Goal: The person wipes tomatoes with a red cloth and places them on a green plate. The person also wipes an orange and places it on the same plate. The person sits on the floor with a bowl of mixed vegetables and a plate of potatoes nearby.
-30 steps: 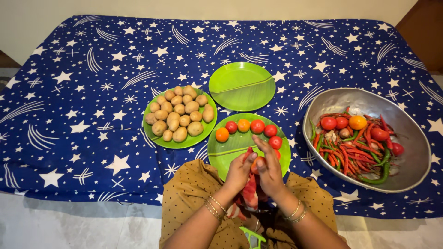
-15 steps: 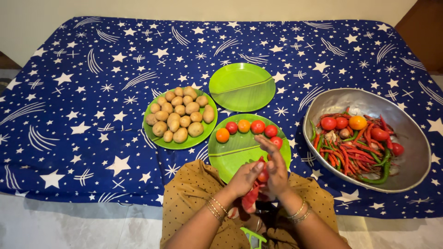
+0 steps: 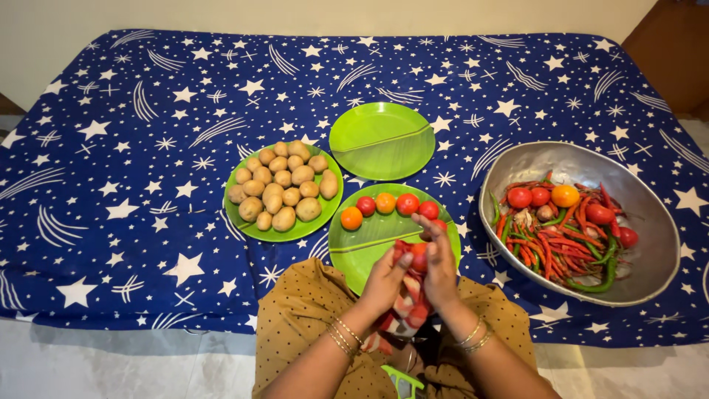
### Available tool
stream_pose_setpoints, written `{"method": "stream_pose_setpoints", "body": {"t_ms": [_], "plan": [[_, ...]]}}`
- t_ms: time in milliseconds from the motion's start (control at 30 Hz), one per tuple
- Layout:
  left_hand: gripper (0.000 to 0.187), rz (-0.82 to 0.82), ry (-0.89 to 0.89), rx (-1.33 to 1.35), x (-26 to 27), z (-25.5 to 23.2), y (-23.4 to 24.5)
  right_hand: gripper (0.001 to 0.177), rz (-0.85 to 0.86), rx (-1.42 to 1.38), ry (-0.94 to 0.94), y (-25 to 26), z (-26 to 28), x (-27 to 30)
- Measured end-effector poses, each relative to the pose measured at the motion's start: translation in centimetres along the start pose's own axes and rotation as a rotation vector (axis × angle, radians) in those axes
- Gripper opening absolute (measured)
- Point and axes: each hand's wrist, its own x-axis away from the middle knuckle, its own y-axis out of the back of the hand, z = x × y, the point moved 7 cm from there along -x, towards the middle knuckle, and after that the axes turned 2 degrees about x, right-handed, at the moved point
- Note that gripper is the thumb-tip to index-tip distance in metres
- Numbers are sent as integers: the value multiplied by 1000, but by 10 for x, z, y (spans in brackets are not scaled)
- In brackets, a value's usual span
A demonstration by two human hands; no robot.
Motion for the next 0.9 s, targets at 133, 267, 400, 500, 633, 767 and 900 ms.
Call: {"method": "stream_pose_setpoints", "body": {"t_ms": [133,267,400,500,633,767,900], "plan": [[36,-118,106,88,-5,19,16,65,8,302,278,-14,22,8],[49,29,57,139,-2,10,6,63,10,315,295,-10,24,6],[53,102,55,8,7,-6,-9,69,-7,193,160,2,14,-2],[53,8,276,-47,10,12,-3,74,70,22,32,-1,-1,-3],[55,-96,113,69,-2,24,9,75,162,-43,71,-14,-6,-1],[55,-232,12,67,-5,13,31,61,342,118,147,-28,5,6],[44,-405,-31,129,-9,13,49,59,367,103,90,-32,-2,5]]}}
